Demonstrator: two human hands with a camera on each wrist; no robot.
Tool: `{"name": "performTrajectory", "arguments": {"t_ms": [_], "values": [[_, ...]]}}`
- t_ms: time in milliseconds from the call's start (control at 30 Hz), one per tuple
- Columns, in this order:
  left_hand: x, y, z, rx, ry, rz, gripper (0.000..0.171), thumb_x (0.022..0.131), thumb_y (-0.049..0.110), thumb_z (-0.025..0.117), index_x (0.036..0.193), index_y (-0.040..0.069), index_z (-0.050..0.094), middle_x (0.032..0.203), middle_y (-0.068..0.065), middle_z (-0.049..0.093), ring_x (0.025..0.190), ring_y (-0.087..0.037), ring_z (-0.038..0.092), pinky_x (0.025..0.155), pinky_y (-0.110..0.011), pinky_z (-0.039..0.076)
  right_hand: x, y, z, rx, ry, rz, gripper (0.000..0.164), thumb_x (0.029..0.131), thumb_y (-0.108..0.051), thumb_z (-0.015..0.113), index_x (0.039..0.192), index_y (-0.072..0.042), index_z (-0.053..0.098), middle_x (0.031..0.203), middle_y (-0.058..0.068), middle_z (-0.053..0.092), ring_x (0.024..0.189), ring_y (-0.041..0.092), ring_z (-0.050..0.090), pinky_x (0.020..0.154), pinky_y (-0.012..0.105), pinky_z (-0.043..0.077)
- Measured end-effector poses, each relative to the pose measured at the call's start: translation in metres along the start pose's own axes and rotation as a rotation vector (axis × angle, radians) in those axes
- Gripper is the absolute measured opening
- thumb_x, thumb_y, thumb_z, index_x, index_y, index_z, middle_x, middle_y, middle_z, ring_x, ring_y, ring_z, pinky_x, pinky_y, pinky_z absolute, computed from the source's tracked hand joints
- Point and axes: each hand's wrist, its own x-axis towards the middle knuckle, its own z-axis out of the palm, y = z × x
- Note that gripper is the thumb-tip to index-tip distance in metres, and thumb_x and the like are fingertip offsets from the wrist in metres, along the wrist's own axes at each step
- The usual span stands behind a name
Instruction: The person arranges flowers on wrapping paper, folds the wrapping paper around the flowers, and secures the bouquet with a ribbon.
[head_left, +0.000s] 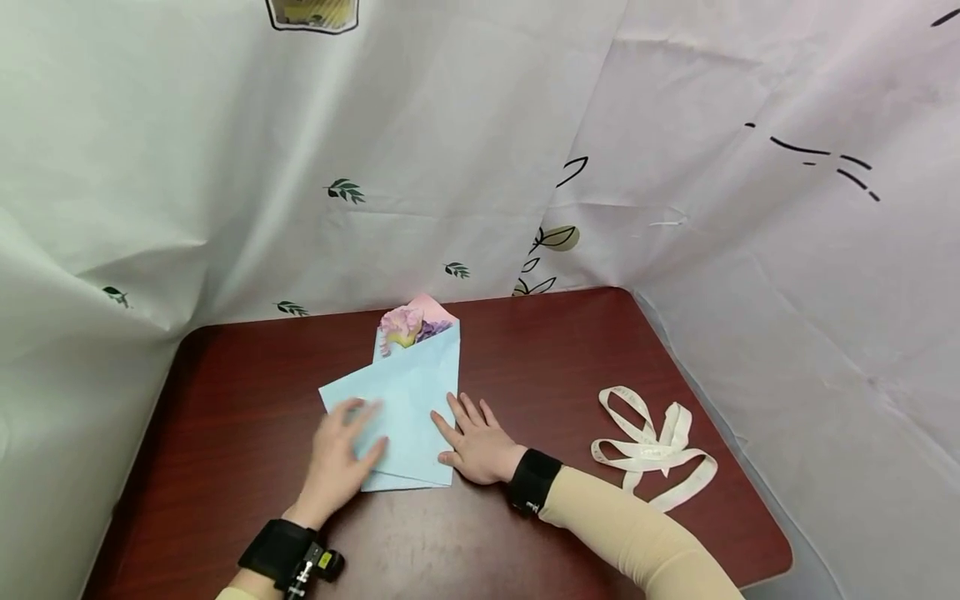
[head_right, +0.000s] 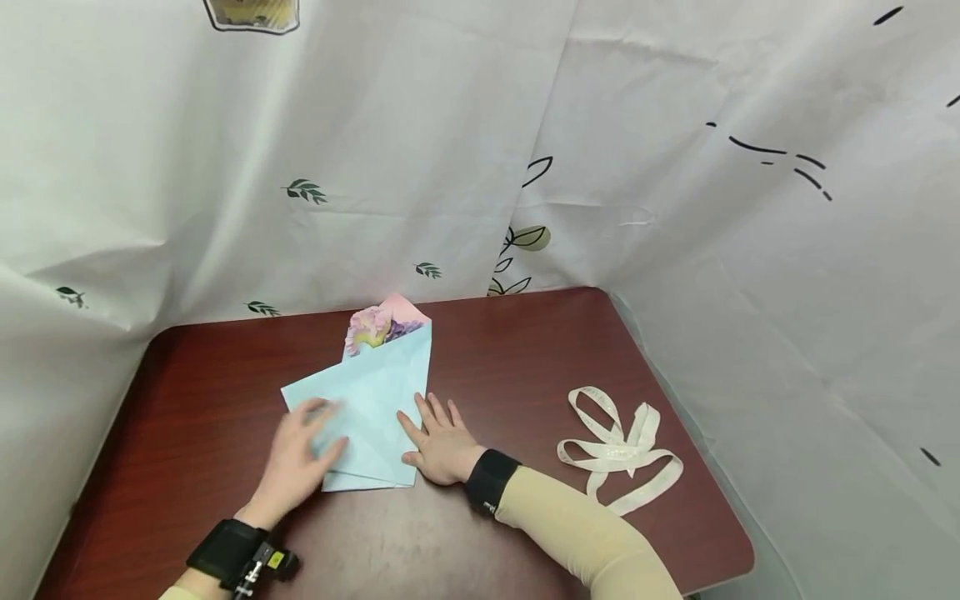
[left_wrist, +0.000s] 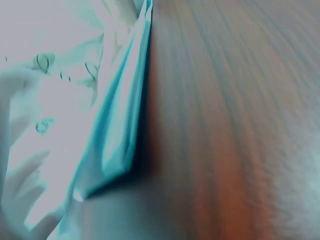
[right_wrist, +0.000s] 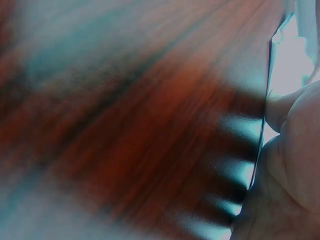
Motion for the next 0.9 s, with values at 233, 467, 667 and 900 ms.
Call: {"name": "performTrajectory", "arguments": {"t_ms": [233,467,667,900], "values": [[-0.001,0.006,-0.016,-0.391,0.026,-0.73,0.115,0.107,0.03,0.078,0.176,0.008,-0.012,0.159,-0.035,0.036,0.136,-0.05,0.05,0.107,-0.059,0.046,-0.001,0.001,0.0,0.005,0.003,-0.003,0.075,0.118,-0.057,0.038,0.181,-0.029,0.009,0.187,0.012,-0.005,0.173,0.033,-0.002,0.136,0.059,0.008],[0.007,0.016,-0.016,-0.658,-0.057,-0.885,0.091,0.109,0.029,0.074,0.17,-0.01,0.019,0.145,-0.034,0.06,0.122,-0.04,0.067,0.101,-0.044,0.055,0.0,0.003,0.001,0.02,0.02,-0.017,0.074,0.119,-0.056,0.039,0.181,-0.028,0.01,0.187,0.012,-0.005,0.173,0.033,-0.003,0.136,0.059,0.007],[0.006,0.019,-0.008,-0.722,-0.052,-0.934,0.04,0.105,0.019,0.077,0.131,-0.01,0.065,0.089,-0.004,0.079,0.073,-0.014,0.069,0.068,-0.025,0.058,0.001,0.006,0.004,0.061,0.028,-0.026,0.074,0.118,-0.055,0.042,0.181,-0.028,0.012,0.187,0.013,-0.005,0.172,0.035,-0.005,0.135,0.061,0.005],[0.004,0.03,0.006,-0.885,-0.099,-0.941,0.044,0.107,0.017,0.073,0.14,-0.008,0.058,0.107,-0.008,0.082,0.091,-0.017,0.08,0.079,-0.033,0.066,0.003,0.009,0.01,0.111,0.05,-0.039,0.074,0.118,-0.055,0.042,0.181,-0.028,0.013,0.187,0.012,-0.004,0.172,0.034,-0.006,0.135,0.062,0.003]]}}
